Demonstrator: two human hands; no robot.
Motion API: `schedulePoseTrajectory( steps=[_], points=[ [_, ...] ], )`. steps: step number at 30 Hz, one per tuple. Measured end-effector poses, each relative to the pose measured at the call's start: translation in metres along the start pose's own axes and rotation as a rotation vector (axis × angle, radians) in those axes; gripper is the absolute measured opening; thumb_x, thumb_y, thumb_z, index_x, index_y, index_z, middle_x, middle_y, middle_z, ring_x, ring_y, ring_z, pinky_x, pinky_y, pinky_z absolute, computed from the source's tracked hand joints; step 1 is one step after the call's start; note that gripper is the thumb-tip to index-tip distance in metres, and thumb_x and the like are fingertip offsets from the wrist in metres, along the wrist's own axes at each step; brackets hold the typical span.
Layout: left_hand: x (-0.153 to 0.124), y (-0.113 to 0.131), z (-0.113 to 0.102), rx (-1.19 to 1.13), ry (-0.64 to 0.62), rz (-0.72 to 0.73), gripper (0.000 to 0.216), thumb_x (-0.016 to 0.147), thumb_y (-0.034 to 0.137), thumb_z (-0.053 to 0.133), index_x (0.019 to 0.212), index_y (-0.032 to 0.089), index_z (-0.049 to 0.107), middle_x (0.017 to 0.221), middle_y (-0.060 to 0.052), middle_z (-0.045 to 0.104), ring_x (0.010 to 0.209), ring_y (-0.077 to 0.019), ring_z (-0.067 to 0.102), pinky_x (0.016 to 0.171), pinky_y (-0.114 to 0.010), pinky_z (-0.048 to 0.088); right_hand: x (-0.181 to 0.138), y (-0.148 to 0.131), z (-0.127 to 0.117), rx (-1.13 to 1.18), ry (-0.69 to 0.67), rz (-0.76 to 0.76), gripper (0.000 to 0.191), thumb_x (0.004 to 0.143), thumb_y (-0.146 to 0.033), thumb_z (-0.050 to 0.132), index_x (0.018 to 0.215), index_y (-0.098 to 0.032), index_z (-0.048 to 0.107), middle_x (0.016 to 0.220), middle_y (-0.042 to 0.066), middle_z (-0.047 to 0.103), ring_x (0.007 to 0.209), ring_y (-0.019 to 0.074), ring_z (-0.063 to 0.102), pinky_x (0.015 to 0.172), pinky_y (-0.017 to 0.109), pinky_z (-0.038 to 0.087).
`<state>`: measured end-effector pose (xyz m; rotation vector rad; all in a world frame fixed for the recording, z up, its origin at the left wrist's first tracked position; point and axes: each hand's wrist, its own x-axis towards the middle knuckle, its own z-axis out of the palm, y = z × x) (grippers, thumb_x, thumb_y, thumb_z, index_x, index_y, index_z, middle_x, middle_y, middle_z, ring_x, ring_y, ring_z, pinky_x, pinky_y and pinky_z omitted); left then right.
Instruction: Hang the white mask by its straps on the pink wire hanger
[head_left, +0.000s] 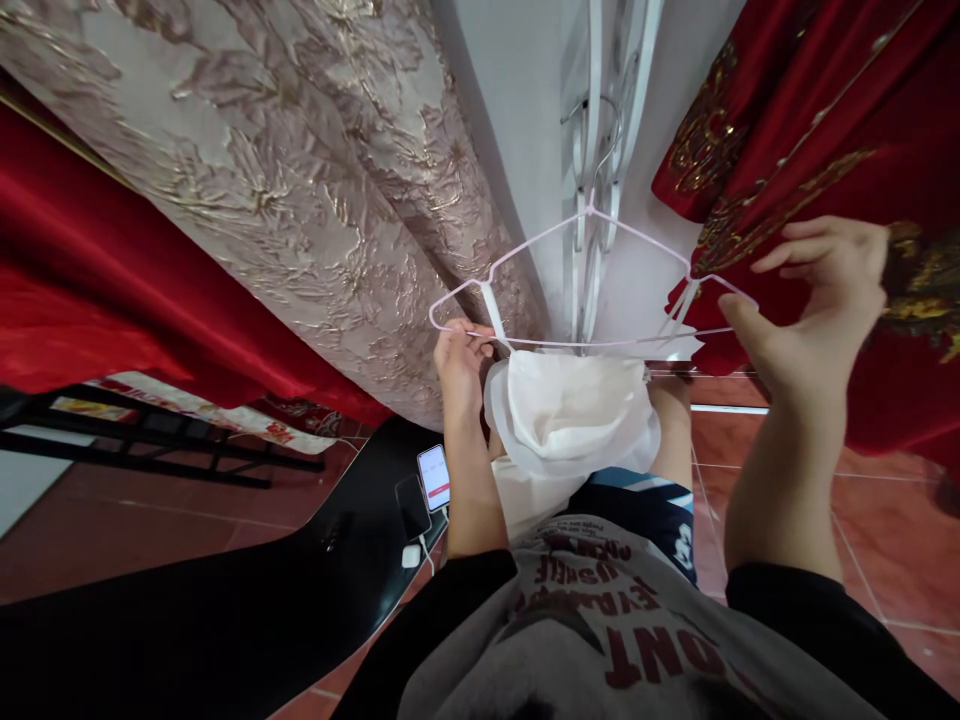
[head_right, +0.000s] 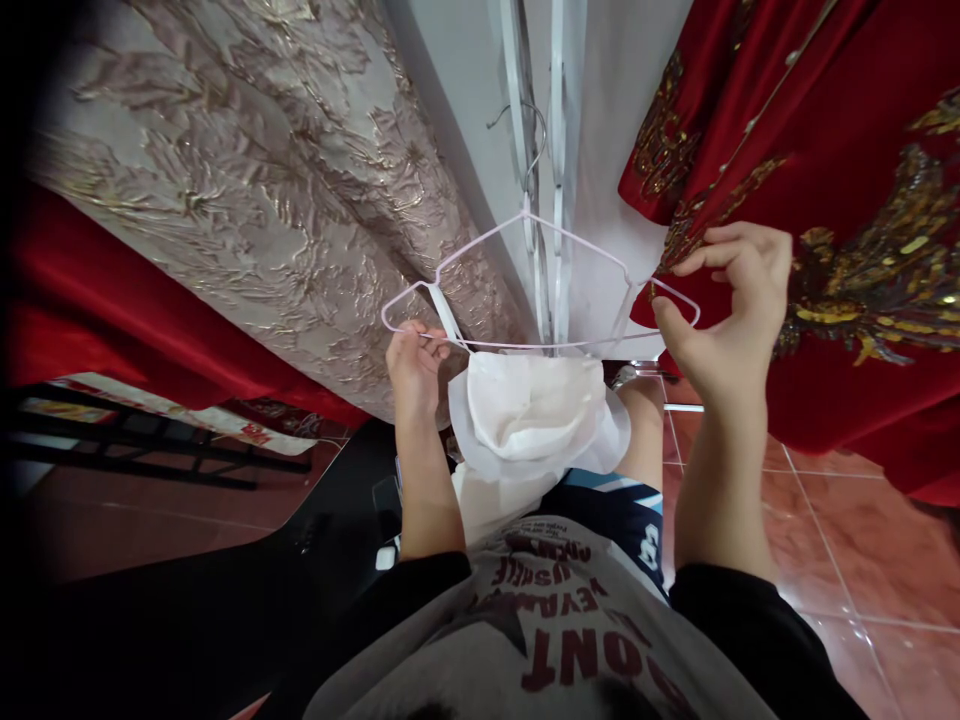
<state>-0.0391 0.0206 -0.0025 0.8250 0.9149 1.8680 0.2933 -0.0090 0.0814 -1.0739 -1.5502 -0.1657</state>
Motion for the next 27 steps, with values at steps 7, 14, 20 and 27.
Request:
schedulePoseTrajectory(
  steps=[7,14,20,27],
  points=[
    [-0.008,-0.001,0.005,0.004,0.027,-0.006,0.042,0.091,0.055,0.081,0.082,0.023,0.056,0.072,-0.002,0.07,0.063,-0.0136,0.065,0.057,-0.023,0.046,-0.045,-0.034,0.041,0.308,-0.672,0.326,0.04,0.096,-0.041,0.072,0.133,-0.027,0.067,0.072,-0.003,0.066,0.059,0.015,0.054,0.061,0.032,0.042],
    [-0.031,-0.012,0.002,0.035,0.074,0.0,0.037,0.087,0.049,0.084,0.105,0.023,0.066,0.104,-0.008,0.076,0.091,-0.0178,0.073,0.074,-0.027,0.054,-0.091,-0.024,0.07,0.351,-0.701,0.508,0.052,0.097,-0.037,0.068,0.143,-0.027,0.048,0.07,-0.008,0.058,0.059,0.0151,0.053,0.06,0.029,0.038],
    [-0.04,-0.02,0.005,0.283,0.321,0.456,0.039,0.094,0.037,0.078,0.126,0.028,0.057,0.108,-0.003,0.06,0.088,-0.0148,0.06,0.069,-0.024,0.047,-0.094,-0.023,0.073,0.422,-0.67,0.518,0.046,0.097,-0.035,0.066,0.138,-0.029,0.046,0.069,-0.009,0.052,0.059,0.0146,0.05,0.06,0.03,0.037],
    [-0.041,0.001,0.018,0.34,0.14,0.431,0.025,0.099,0.039,0.074,0.119,0.027,0.065,0.109,-0.005,0.07,0.086,-0.0163,0.066,0.069,-0.025,0.052,-0.098,-0.027,0.072,0.456,-0.623,0.523,0.042,0.098,-0.038,0.065,0.135,-0.029,0.048,0.067,-0.01,0.046,0.057,0.0148,0.048,0.06,0.03,0.035]
  ],
)
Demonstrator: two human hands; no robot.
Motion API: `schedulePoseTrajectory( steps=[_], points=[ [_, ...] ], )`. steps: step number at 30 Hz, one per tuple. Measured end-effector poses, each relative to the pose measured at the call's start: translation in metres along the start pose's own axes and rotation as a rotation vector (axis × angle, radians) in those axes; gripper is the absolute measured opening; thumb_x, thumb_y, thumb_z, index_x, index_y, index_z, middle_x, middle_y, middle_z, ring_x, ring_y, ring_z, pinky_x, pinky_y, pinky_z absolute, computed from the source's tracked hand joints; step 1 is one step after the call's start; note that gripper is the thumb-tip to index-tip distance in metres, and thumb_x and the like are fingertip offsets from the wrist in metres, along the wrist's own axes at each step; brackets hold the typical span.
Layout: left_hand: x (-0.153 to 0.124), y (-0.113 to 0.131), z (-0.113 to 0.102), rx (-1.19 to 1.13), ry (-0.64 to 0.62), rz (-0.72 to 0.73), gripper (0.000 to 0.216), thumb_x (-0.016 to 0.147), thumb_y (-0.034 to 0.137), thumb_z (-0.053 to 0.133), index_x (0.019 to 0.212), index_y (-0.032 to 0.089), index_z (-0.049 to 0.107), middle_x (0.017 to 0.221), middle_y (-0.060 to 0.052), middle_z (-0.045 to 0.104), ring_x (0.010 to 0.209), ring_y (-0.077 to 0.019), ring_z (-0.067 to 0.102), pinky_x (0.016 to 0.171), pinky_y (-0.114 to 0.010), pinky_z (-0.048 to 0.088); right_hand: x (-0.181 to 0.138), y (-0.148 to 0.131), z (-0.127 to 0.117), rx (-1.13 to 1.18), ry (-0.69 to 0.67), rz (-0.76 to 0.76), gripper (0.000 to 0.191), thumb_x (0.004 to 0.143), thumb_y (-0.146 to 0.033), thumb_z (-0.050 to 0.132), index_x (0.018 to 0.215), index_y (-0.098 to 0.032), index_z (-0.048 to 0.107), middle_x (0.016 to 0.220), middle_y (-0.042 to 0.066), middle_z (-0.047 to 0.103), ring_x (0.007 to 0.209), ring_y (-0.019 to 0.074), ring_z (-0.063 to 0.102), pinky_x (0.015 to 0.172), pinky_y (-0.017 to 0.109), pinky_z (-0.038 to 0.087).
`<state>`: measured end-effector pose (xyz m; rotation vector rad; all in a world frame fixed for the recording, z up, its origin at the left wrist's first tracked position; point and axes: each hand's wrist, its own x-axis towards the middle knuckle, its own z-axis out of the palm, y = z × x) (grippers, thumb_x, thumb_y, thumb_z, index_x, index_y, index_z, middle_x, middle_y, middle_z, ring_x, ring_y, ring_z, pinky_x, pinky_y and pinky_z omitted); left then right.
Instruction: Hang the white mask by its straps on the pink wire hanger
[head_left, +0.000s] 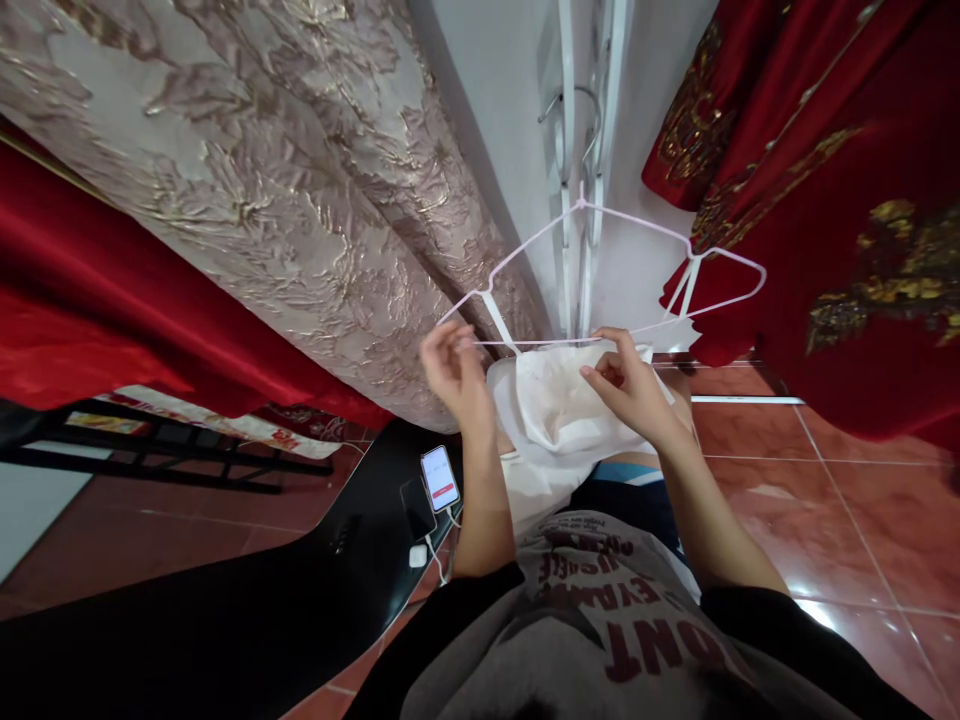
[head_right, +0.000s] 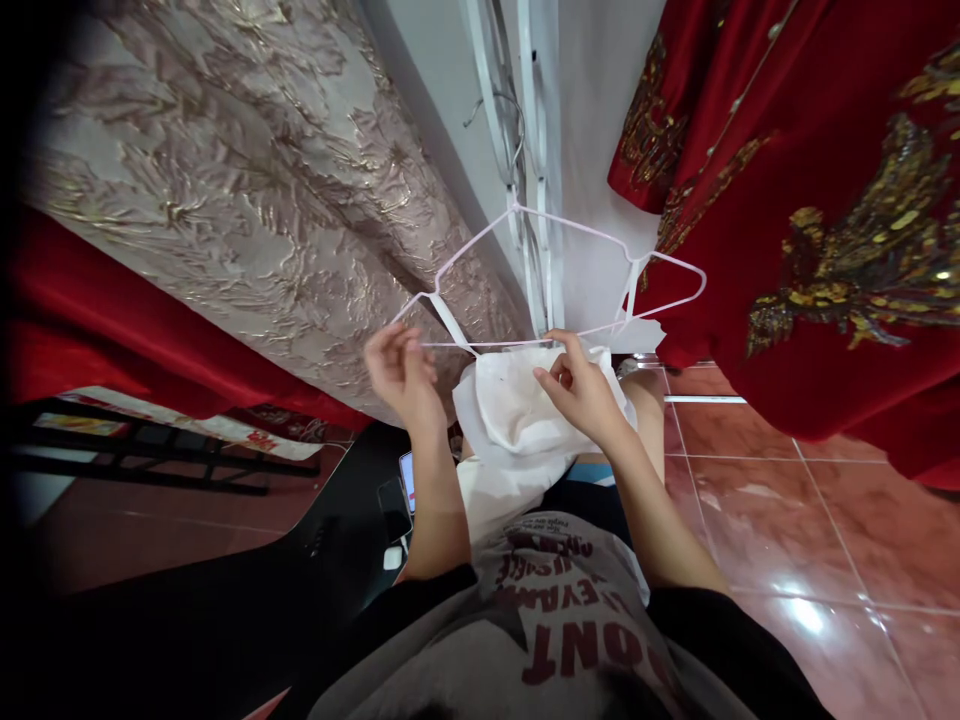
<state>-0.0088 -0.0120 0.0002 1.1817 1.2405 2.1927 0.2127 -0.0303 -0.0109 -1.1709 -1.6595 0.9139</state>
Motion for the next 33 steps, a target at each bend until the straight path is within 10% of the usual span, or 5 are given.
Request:
schedulePoseTrajectory(
  steps=[6,11,15,20,33],
  points=[
    [0.012,0.021,0.005,-0.136,-0.359,-0.353,0.024,0.09,0.042,0.085,0.094,0.023,0.07,0.078,-0.003,0.075,0.05,-0.0103,0.052,0.043,-0.022,0.036,0.002,0.001,0.006,0.072,0.164,0.019,0.031,0.104,-0.053,0.058,0.123,-0.029,0.058,0.066,-0.008,0.047,0.059,0.0148,0.048,0.061,0.03,0.035],
    [0.038,0.036,-0.018,-0.291,-0.607,-0.553,0.05,0.085,0.056,0.082,0.119,0.019,0.078,0.108,-0.014,0.078,0.046,-0.0076,0.037,0.035,-0.028,0.027,0.011,-0.003,0.001,0.089,0.28,-0.004,0.04,0.106,-0.061,0.052,0.107,-0.025,0.069,0.065,-0.004,0.054,0.061,0.0143,0.052,0.063,0.031,0.041],
    [0.058,0.02,-0.054,-0.39,-0.423,-0.372,0.061,0.097,0.075,0.057,0.131,0.028,0.073,0.144,-0.013,0.068,0.066,-0.0141,0.057,0.045,-0.031,0.042,0.019,-0.003,-0.008,0.101,0.287,-0.028,0.042,0.104,-0.062,0.056,0.098,-0.024,0.071,0.064,-0.003,0.055,0.06,0.0129,0.051,0.063,0.03,0.041],
    [0.046,-0.004,-0.064,-0.257,-0.123,-0.318,0.029,0.1,0.043,0.076,0.127,0.034,0.072,0.139,-0.002,0.074,0.07,-0.008,0.06,0.051,-0.022,0.038,0.023,-0.004,-0.004,0.216,0.217,0.021,0.031,0.097,-0.053,0.066,0.1,-0.023,0.074,0.06,-0.005,0.055,0.055,0.0112,0.046,0.057,0.028,0.036],
    [0.006,0.0,-0.003,-0.425,-0.313,-0.444,0.028,0.092,0.047,0.083,0.093,0.019,0.081,0.085,-0.007,0.079,0.046,-0.0038,0.043,0.04,-0.016,0.029,0.01,-0.021,-0.015,0.715,0.043,0.266,0.037,0.082,-0.04,0.072,0.111,-0.019,0.079,0.053,-0.006,0.051,0.048,0.0106,0.039,0.049,0.026,0.024]
  ],
)
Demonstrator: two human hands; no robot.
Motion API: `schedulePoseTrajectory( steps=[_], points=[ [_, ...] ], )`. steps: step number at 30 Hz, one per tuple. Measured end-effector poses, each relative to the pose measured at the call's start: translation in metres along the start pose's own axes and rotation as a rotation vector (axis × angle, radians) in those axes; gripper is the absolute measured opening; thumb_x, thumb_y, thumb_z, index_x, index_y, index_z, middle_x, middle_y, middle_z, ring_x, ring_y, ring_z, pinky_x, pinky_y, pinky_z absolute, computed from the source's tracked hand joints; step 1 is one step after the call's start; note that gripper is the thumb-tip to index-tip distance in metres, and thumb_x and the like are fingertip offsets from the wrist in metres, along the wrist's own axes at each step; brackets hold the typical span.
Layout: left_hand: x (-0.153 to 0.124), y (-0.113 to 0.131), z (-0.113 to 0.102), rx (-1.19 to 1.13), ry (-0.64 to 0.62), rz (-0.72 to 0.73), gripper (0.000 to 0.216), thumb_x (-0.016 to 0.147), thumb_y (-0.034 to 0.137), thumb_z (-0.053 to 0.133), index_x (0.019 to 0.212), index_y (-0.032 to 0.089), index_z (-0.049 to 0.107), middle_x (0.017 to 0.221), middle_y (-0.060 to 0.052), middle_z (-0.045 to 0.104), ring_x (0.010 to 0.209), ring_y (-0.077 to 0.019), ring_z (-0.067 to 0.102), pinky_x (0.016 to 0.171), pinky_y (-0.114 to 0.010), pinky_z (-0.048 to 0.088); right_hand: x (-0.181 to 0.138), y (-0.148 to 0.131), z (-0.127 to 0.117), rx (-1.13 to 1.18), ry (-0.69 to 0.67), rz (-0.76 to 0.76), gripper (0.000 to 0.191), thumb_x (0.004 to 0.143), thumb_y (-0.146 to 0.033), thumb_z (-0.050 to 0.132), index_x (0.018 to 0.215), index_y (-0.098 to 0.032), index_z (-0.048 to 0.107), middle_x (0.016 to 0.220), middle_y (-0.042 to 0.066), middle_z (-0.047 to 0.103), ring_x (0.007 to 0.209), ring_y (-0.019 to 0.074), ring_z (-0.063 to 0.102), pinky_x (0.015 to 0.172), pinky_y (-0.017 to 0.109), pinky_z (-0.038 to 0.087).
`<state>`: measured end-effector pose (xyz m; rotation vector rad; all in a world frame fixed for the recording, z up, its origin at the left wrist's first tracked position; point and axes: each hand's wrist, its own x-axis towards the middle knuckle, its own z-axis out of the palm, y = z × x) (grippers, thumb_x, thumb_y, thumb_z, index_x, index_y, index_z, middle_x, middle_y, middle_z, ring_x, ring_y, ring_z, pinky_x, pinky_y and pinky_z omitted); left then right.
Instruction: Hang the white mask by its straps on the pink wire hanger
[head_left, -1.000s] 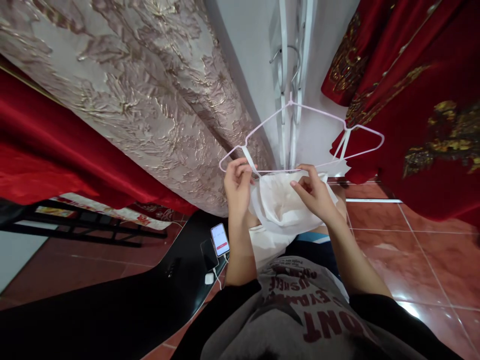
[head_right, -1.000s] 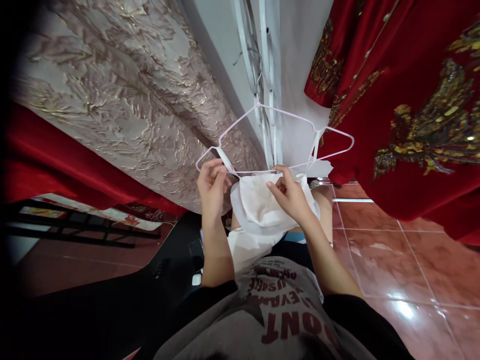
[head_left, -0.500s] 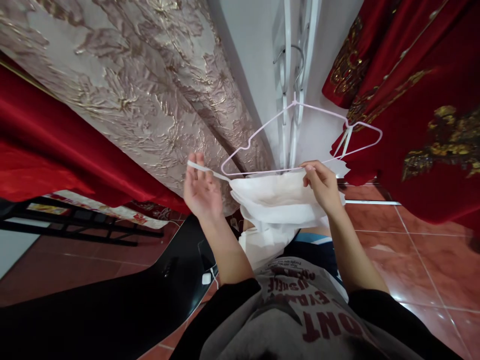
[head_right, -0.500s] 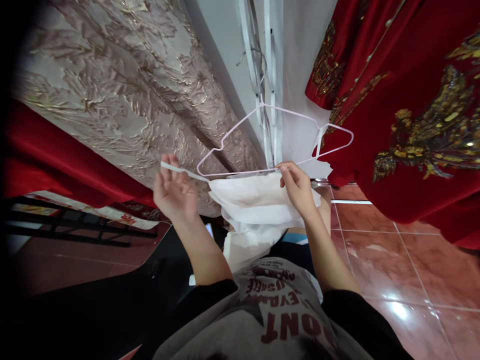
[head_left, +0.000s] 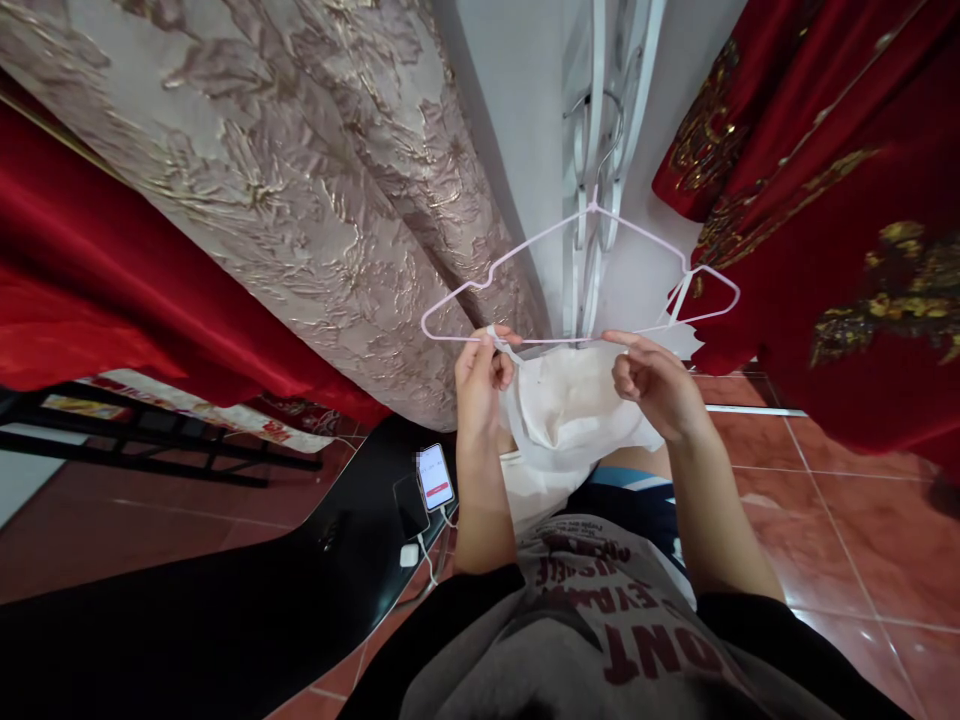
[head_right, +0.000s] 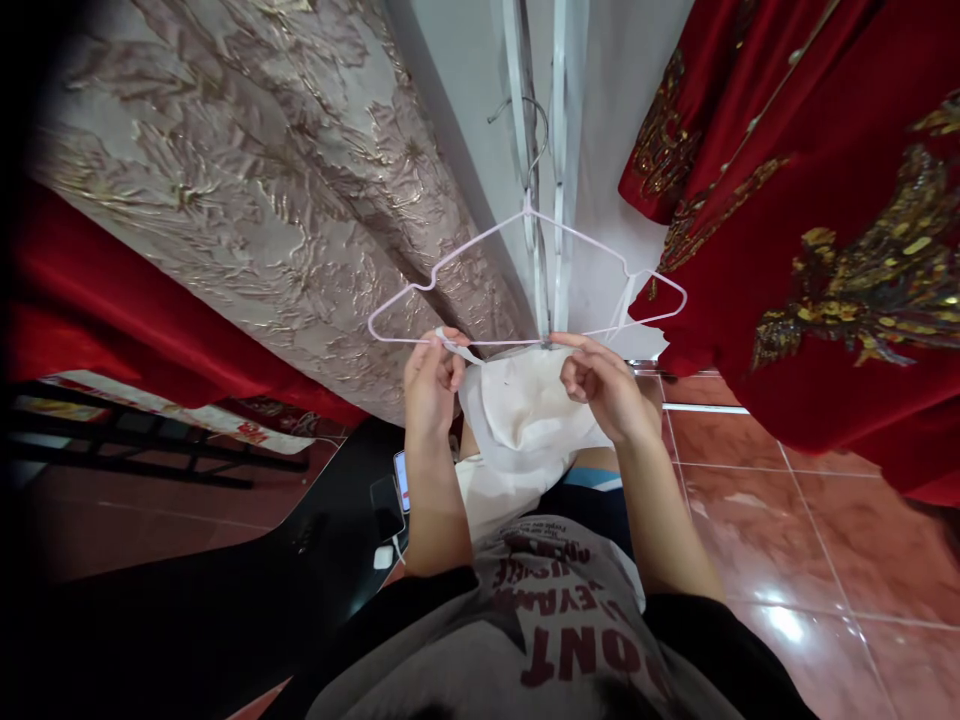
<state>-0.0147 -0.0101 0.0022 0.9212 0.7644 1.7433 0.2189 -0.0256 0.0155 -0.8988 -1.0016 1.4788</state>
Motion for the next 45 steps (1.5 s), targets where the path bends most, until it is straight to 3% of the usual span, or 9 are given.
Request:
schedulePoseTrajectory(
  steps=[5,8,17,22,30,34,39,42,45],
  points=[
    [-0.001,0.001,-0.003,0.043,-0.018,0.011,0.03,0.093,0.048,0.082,0.093,0.019,0.08,0.088,-0.008,0.08,0.045,-0.0036,0.04,0.04,-0.018,0.026,0.002,-0.001,-0.025,-0.13,0.408,-0.328,0.033,0.081,-0.052,0.08,0.077,-0.02,0.075,0.054,-0.004,0.052,0.047,0.0078,0.039,0.048,0.025,0.025],
    [-0.001,0.002,0.0,0.069,0.003,0.023,0.029,0.093,0.048,0.081,0.091,0.019,0.078,0.088,-0.008,0.081,0.044,-0.0037,0.037,0.039,-0.019,0.024,0.01,-0.006,-0.043,-0.298,0.606,-0.509,0.022,0.077,-0.04,0.084,0.08,-0.02,0.077,0.057,-0.004,0.058,0.049,0.0073,0.042,0.05,0.024,0.029],
    [0.001,-0.003,-0.001,0.067,0.019,0.06,0.03,0.095,0.048,0.08,0.088,0.019,0.074,0.085,-0.006,0.079,0.042,-0.0028,0.036,0.039,-0.019,0.022,0.034,-0.033,-0.054,-0.58,0.345,-0.521,0.01,0.078,-0.027,0.075,0.082,-0.021,0.083,0.059,-0.002,0.063,0.051,0.0092,0.049,0.048,0.025,0.038],
    [0.002,-0.004,-0.003,0.064,0.027,0.052,0.032,0.095,0.049,0.08,0.088,0.019,0.071,0.086,-0.005,0.078,0.042,-0.0023,0.035,0.039,-0.018,0.024,0.045,-0.037,-0.056,-0.574,0.256,-0.621,0.024,0.076,-0.032,0.085,0.099,-0.025,0.087,0.064,-0.004,0.066,0.052,0.0107,0.049,0.05,0.029,0.041],
    [0.0,0.001,0.004,0.022,0.02,0.02,0.038,0.09,0.051,0.084,0.087,0.018,0.067,0.084,-0.004,0.075,0.044,-0.0019,0.035,0.041,-0.017,0.023,0.058,-0.035,-0.072,-0.454,0.8,-0.91,0.024,0.084,-0.042,0.084,0.103,-0.027,0.084,0.064,-0.002,0.057,0.057,0.0146,0.047,0.054,0.033,0.041],
    [-0.002,0.003,0.006,0.021,0.023,0.0,0.038,0.091,0.051,0.084,0.086,0.018,0.066,0.083,-0.004,0.076,0.044,-0.0021,0.034,0.042,-0.018,0.025,0.045,-0.029,-0.083,-0.327,0.95,-1.025,0.024,0.088,-0.048,0.078,0.081,-0.025,0.08,0.057,-0.002,0.054,0.05,0.0147,0.048,0.055,0.034,0.04],
    [-0.003,-0.003,0.006,0.033,0.014,-0.027,0.037,0.091,0.052,0.082,0.086,0.019,0.065,0.085,-0.005,0.077,0.045,-0.0037,0.034,0.042,-0.02,0.027,0.009,-0.018,-0.042,-0.468,0.656,-0.824,0.027,0.087,-0.05,0.081,0.079,-0.024,0.082,0.064,0.002,0.065,0.06,0.0177,0.059,0.063,0.036,0.05],
    [-0.005,-0.004,0.007,0.053,0.0,-0.056,0.036,0.089,0.051,0.083,0.086,0.019,0.066,0.086,-0.005,0.077,0.045,-0.004,0.032,0.042,-0.02,0.025,0.003,-0.006,-0.015,-0.57,0.355,-0.489,0.037,0.083,-0.048,0.084,0.109,-0.023,0.085,0.062,-0.004,0.06,0.055,0.0124,0.048,0.056,0.029,0.04],
    [-0.01,-0.001,0.007,0.078,-0.019,-0.061,0.032,0.09,0.048,0.081,0.088,0.019,0.07,0.091,-0.007,0.08,0.048,-0.0043,0.034,0.045,-0.02,0.03,0.004,0.003,-0.006,-0.596,0.223,-0.334,0.042,0.082,-0.048,0.085,0.114,-0.021,0.084,0.057,-0.008,0.051,0.052,0.0091,0.037,0.052,0.026,0.032]
  ],
)
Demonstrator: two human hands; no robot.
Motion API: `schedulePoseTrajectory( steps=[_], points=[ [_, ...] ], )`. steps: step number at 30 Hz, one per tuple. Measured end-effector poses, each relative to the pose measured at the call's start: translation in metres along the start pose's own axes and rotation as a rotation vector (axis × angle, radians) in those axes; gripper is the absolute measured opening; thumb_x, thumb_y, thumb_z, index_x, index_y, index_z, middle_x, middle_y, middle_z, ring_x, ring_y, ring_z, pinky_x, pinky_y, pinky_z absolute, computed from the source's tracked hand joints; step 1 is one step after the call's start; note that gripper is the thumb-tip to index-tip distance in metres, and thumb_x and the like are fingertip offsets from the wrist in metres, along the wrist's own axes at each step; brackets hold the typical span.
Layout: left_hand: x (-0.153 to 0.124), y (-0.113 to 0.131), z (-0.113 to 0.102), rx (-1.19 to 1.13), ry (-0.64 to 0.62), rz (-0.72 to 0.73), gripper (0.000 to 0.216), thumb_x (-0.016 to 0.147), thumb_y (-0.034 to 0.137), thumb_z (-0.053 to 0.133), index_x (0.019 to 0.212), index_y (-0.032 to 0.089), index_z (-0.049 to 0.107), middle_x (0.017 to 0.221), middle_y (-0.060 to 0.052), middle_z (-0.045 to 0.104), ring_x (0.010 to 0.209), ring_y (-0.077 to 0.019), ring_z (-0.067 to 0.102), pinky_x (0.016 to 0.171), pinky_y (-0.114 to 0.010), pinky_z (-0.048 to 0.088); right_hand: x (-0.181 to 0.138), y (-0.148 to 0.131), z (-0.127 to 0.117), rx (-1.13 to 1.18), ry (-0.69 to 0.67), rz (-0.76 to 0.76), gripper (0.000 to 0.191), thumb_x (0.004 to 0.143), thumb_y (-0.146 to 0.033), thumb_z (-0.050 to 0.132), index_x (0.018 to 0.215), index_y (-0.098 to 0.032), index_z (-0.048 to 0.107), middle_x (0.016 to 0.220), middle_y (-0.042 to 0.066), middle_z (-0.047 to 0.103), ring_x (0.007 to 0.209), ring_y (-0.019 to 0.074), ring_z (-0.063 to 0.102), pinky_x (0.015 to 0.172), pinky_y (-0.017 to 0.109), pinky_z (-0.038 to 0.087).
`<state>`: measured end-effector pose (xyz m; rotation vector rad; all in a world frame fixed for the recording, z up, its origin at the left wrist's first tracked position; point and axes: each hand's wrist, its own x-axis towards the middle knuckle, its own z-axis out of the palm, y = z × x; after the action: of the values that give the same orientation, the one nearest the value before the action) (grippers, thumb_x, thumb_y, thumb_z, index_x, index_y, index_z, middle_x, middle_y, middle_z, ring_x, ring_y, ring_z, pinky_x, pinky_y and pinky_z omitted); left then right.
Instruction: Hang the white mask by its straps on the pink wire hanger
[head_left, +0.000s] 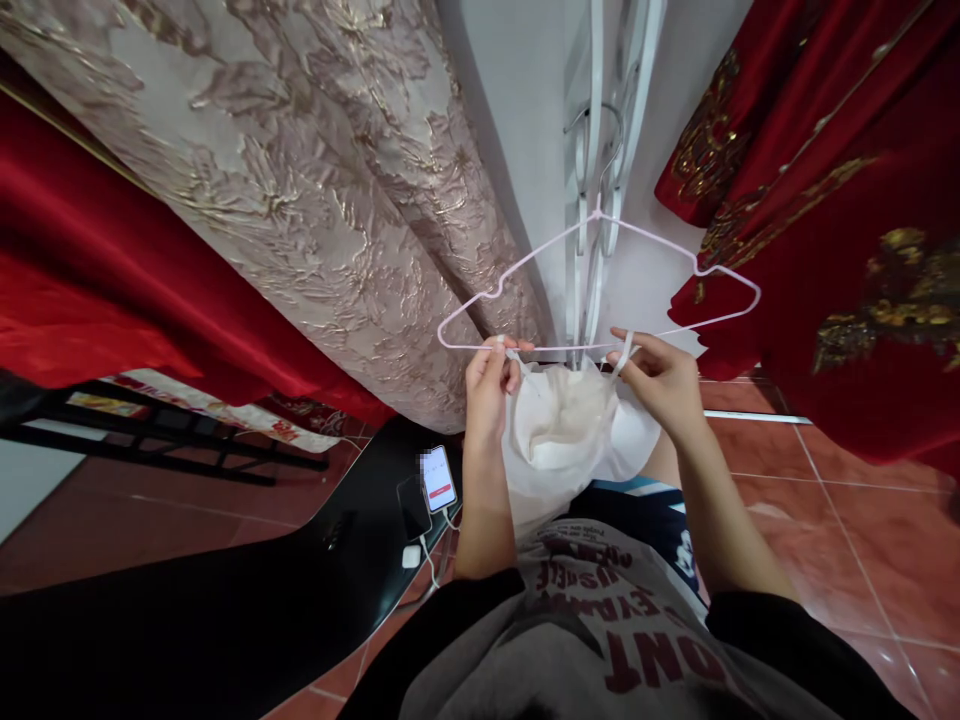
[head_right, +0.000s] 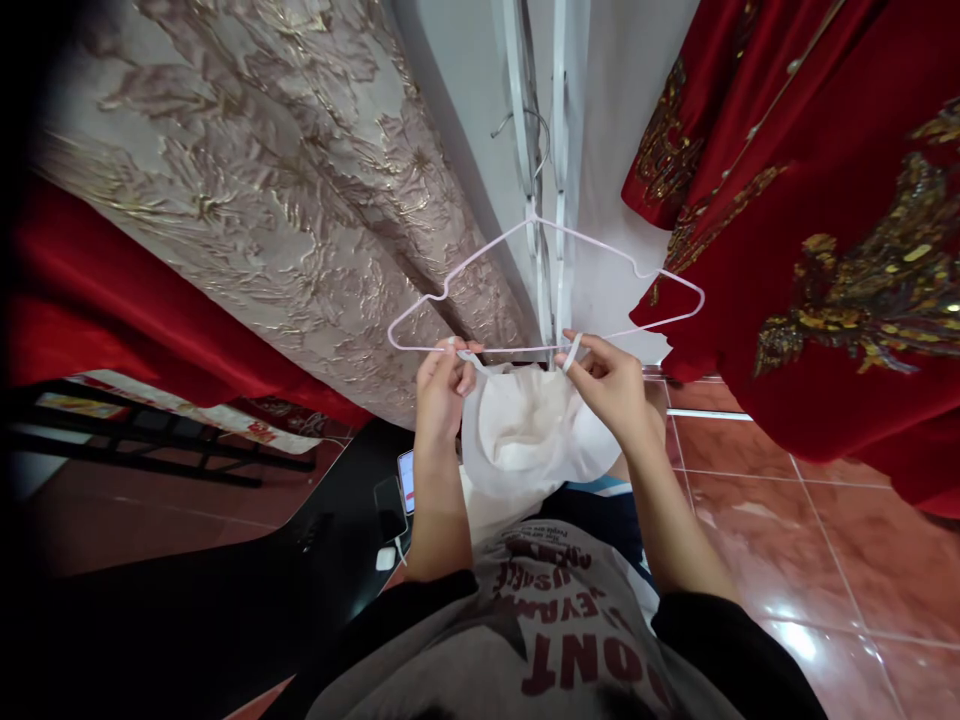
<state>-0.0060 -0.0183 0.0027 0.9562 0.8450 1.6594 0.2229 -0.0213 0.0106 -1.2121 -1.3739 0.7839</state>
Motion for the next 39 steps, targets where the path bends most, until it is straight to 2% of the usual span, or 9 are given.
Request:
schedulePoseTrajectory(
  steps=[4,7,10,13,18,28,31,36,39],
  points=[
    [-0.003,-0.001,-0.009,0.077,0.046,0.046,0.018,0.089,0.029,0.08,0.103,0.019,0.078,0.107,-0.01,0.083,0.056,-0.0063,0.049,0.052,-0.019,0.041,-0.001,0.006,-0.004,0.048,0.048,-0.017,0.033,0.085,-0.051,0.083,0.1,-0.022,0.081,0.055,-0.008,0.045,0.051,0.0094,0.037,0.05,0.026,0.028],
    [0.002,-0.008,-0.032,0.241,0.225,0.23,0.021,0.088,0.022,0.075,0.108,0.022,0.082,0.112,-0.008,0.083,0.068,-0.01,0.063,0.056,-0.019,0.046,0.0,0.01,-0.011,0.087,0.047,-0.028,0.033,0.087,-0.054,0.082,0.099,-0.024,0.078,0.058,-0.007,0.05,0.051,0.0098,0.042,0.05,0.026,0.03],
    [0.011,-0.012,-0.06,0.444,0.395,0.497,0.016,0.091,0.023,0.073,0.101,0.023,0.085,0.113,-0.008,0.082,0.102,-0.0207,0.076,0.084,-0.031,0.062,0.001,0.013,-0.017,0.09,0.044,-0.03,0.036,0.089,-0.058,0.079,0.101,-0.025,0.077,0.064,-0.005,0.057,0.053,0.0109,0.048,0.051,0.027,0.035],
    [0.022,-0.004,-0.079,0.468,0.423,0.592,0.016,0.086,0.026,0.082,0.1,0.023,0.085,0.117,-0.009,0.082,0.119,-0.0269,0.076,0.108,-0.046,0.059,0.002,0.014,-0.019,0.09,0.019,-0.023,0.038,0.088,-0.061,0.079,0.102,-0.027,0.075,0.069,-0.003,0.06,0.054,0.0118,0.05,0.052,0.028,0.038],
    [0.041,0.032,-0.067,0.417,0.008,0.365,0.046,0.071,0.027,0.096,0.116,0.024,0.084,0.13,-0.011,0.079,0.126,-0.0285,0.073,0.112,-0.043,0.058,-0.001,0.013,-0.012,0.137,-0.073,0.018,0.041,0.083,-0.06,0.084,0.105,-0.028,0.071,0.068,-0.005,0.058,0.054,0.0116,0.048,0.05,0.027,0.035],
    [0.074,0.075,-0.012,0.761,-0.4,0.312,0.02,0.073,0.012,0.086,0.086,0.021,0.075,0.078,0.001,0.07,0.074,-0.0163,0.065,0.078,-0.028,0.055,-0.01,0.022,-0.008,0.161,-0.187,0.067,0.052,0.078,-0.041,0.092,0.118,-0.029,0.06,0.066,-0.01,0.051,0.056,0.0111,0.045,0.054,0.025,0.033],
    [0.072,0.063,-0.023,0.667,-0.336,0.249,0.018,0.078,0.013,0.084,0.092,0.02,0.076,0.082,-0.001,0.072,0.076,-0.0148,0.067,0.076,-0.026,0.054,-0.011,0.022,-0.011,0.143,-0.186,0.052,0.052,0.08,-0.036,0.09,0.121,-0.029,0.059,0.067,-0.01,0.052,0.058,0.0109,0.045,0.057,0.026,0.034],
    [0.044,0.01,-0.045,0.224,0.127,0.061,0.026,0.085,0.036,0.088,0.098,0.02,0.072,0.085,-0.004,0.075,0.077,-0.0152,0.073,0.078,-0.028,0.059,-0.014,0.02,-0.005,0.089,-0.18,0.036,0.054,0.082,-0.037,0.088,0.126,-0.029,0.058,0.064,-0.011,0.048,0.057,0.0114,0.043,0.056,0.026,0.032],
    [0.026,-0.016,-0.037,0.01,0.113,-0.089,0.041,0.084,0.051,0.087,0.103,0.018,0.072,0.102,-0.012,0.081,0.097,-0.0206,0.079,0.093,-0.034,0.061,-0.016,0.018,0.002,0.064,-0.16,0.032,0.053,0.083,-0.04,0.085,0.126,-0.029,0.056,0.063,-0.012,0.047,0.055,0.0116,0.041,0.054,0.026,0.031]
  ],
)
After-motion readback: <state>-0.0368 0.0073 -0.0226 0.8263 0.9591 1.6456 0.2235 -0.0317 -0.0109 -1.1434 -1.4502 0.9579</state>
